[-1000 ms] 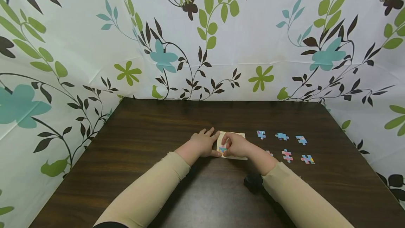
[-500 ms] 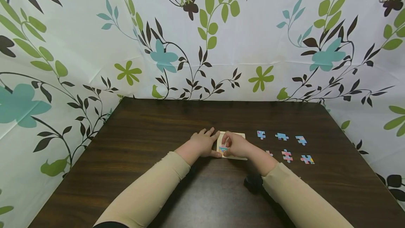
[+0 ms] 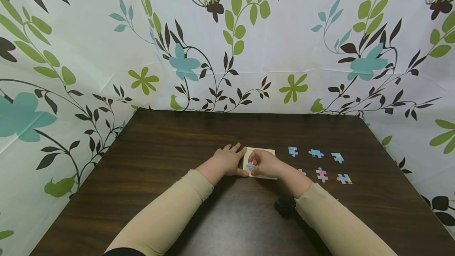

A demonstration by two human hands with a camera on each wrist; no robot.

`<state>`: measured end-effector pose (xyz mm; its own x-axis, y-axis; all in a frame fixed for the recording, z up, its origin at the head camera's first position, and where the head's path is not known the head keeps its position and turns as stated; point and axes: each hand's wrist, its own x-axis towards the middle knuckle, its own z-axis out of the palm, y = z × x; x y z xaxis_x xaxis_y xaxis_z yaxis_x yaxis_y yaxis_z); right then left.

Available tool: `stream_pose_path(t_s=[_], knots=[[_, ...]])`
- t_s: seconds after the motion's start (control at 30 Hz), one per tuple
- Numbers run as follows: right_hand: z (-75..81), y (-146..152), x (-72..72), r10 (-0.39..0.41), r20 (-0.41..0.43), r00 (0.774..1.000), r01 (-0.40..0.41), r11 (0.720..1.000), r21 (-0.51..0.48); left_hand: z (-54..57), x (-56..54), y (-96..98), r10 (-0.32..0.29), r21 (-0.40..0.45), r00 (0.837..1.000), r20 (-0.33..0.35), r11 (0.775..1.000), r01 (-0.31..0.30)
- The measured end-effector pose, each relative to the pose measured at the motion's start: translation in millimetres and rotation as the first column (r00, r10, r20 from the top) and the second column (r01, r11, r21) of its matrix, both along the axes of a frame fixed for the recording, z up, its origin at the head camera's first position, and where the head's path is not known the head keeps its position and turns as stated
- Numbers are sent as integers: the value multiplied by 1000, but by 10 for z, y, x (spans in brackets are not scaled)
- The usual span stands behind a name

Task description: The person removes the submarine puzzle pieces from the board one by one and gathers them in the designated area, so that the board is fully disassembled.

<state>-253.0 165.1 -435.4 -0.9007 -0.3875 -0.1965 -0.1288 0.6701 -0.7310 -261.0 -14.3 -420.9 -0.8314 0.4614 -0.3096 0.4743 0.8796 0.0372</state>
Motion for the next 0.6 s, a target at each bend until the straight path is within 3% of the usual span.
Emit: stream_pose_path(t_s=[0.23,0.6], knots=[[4,-3,-1,14,-10,1000,-14,1000,8,-19,-11,2,0,-4,1000,6,1000,0],[3,15,9,33,-11,999,-34,998,-55,-35,-28,-14,3,11,1000,12,1000,-3]])
